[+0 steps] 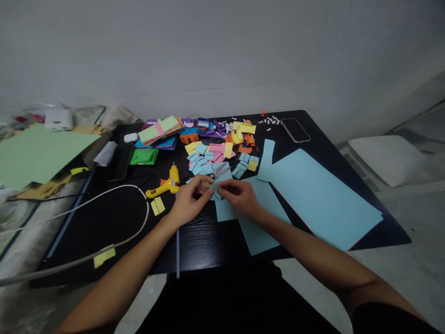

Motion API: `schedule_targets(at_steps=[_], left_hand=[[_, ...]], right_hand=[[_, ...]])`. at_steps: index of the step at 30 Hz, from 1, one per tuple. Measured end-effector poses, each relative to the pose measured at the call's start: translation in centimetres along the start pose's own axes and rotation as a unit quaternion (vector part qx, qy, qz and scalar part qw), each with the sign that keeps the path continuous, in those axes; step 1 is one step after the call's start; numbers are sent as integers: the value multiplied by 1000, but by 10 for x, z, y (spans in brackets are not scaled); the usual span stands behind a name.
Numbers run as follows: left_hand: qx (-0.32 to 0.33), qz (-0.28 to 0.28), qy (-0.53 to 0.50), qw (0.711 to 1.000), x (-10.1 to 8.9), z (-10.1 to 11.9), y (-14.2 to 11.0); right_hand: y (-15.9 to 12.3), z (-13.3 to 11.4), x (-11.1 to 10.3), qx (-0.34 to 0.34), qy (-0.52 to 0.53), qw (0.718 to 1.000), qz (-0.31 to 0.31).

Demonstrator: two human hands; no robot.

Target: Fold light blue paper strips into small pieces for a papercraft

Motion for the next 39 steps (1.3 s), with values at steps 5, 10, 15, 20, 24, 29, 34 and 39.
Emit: schedule_targets(at_steps=[5,10,15,20,24,29,34,39], left_hand=[[-12,15,-26,999,1,-3,0],[-14,10,-76,997,2,-1,2],[-20,11,-60,998,1,-2,2],[7,14,13,1000,-1,5,0],[7,15,12,1000,0,8,0],[-29,7,20,999,2,2,1],[6,17,51,999,-1,7,2],[33,16,90,995,-2,11,2]], right_hand=[[-1,-2,1,-10,10,1000,8],[0,-6,-1,-31,24,999,-7],[-2,-7,-2,-31,17,999,-11],[-2,-1,-1,-28,-9,999,24],[-3,2,-2,-25,1,999,30],[-3,1,-3,-32,-1,999,40],[-3,1,-1,-24,-37,999,24],[-3,-3,1,-28,-82,996,7]])
Point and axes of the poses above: each hand's wrist, its own y-axis towards the middle knuckle, its own x-axis out of the palm, z = x × y, the point moved 4 cm from there along y, towards the middle knuckle, and after that the axes turned 9 degrees about x, right-handed, at the moved point
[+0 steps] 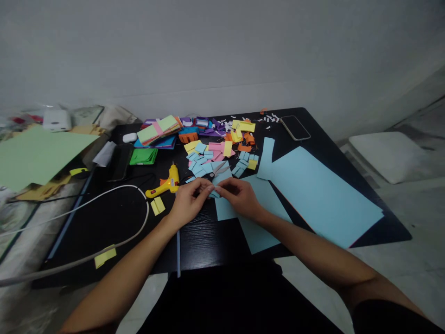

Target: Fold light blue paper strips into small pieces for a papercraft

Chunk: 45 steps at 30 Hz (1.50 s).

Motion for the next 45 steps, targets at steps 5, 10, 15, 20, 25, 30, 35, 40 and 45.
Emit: schedule_targets(at_steps=[5,10,15,20,25,30,35,40,45], left_hand=[[1,-11,32,999,0,-1,-1],[-12,-26,24,999,1,-3,-1],[-17,-26,23,999,1,-2,0],[-27,-4,19,999,1,-2,0],[-22,-10,24,999,2,-2,-1],[-16,-30,46,998,1,-2,-1],[-11,-46,53,997,3,-3,0],[0,-46,72,996,4,-4,0],[-22,-50,46,997,5,-5,0]], right_hand=[[-1,-2,2,-20,-37,999,5],[-2,-6,1,-34,-72,997,-1],[-3,-9,-1,-20,-82,996,-12],[-2,-5,0,-31,-62,998,6],[1,2,1,-17,-52,998,7],[1,6,2,-2,-28,1000,-4],[3,10,2,4,4,1000,-2],[4,9,0,7,0,1000,-4],[4,8,0,14,33,999,-8]])
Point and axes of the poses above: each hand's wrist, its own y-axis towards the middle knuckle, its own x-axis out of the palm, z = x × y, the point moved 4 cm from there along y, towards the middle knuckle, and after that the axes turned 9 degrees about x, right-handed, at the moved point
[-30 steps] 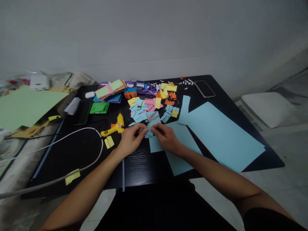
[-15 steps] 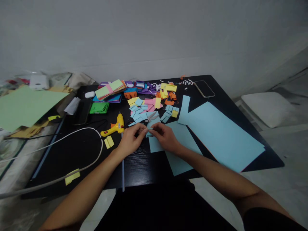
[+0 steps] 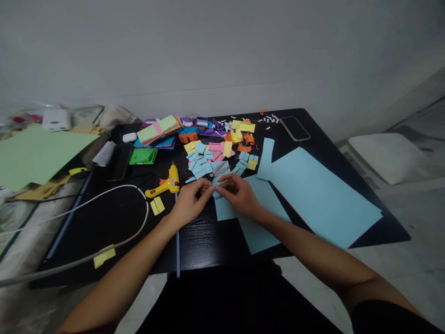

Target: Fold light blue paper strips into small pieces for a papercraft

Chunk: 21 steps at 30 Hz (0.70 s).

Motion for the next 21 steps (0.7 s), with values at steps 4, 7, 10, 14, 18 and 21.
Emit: schedule_targets(at_steps=[4,7,10,14,18,21], left_hand=[[-26,16,-31,999,-1,-3,1],[-41,34,-52,997,-3,-6,1],[-52,44,-69,995,-3,-8,0],[-59,42,-87,994,-1,-7,0],[-63,42,-101,992,0,-5,0],[-61,41,-106,992,0,-5,0]], right_hand=[[-3,-4,1,-6,7,1000,-15],[-5,-5,2,-4,28,999,-30],[-4,-3,2,5,35,999,-20],[0,2,2,23,69,997,-18],[1,2,2,21,74,997,-25],[0,2,2,11,58,998,-26]])
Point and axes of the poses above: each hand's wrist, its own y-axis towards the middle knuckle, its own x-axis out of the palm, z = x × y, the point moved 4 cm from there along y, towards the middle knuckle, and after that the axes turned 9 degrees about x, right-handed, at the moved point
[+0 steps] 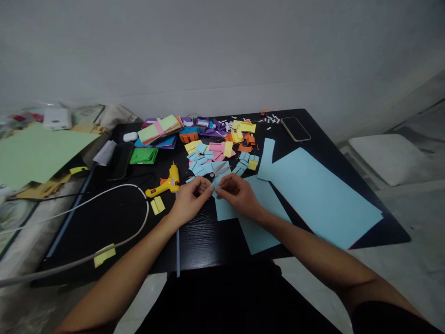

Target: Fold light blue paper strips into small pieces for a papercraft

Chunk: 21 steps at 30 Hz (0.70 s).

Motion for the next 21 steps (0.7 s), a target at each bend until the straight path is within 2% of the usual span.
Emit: schedule_targets(at_steps=[5,10,15,21], left_hand=[[-24,-1,-19,1000,0,-4,0],[-7,31,-132,991,-1,-1,2],[15,-7,-106,994,-2,5,3],[-13,33,-135,990,-9,2,2]], right_hand=[[-1,-4,-1,-33,-30,999,17],[1,-7,-2,-19,8,1000,13],[3,-8,-6,13,35,999,9],[-1,-12,-4,-27,23,999,-17]])
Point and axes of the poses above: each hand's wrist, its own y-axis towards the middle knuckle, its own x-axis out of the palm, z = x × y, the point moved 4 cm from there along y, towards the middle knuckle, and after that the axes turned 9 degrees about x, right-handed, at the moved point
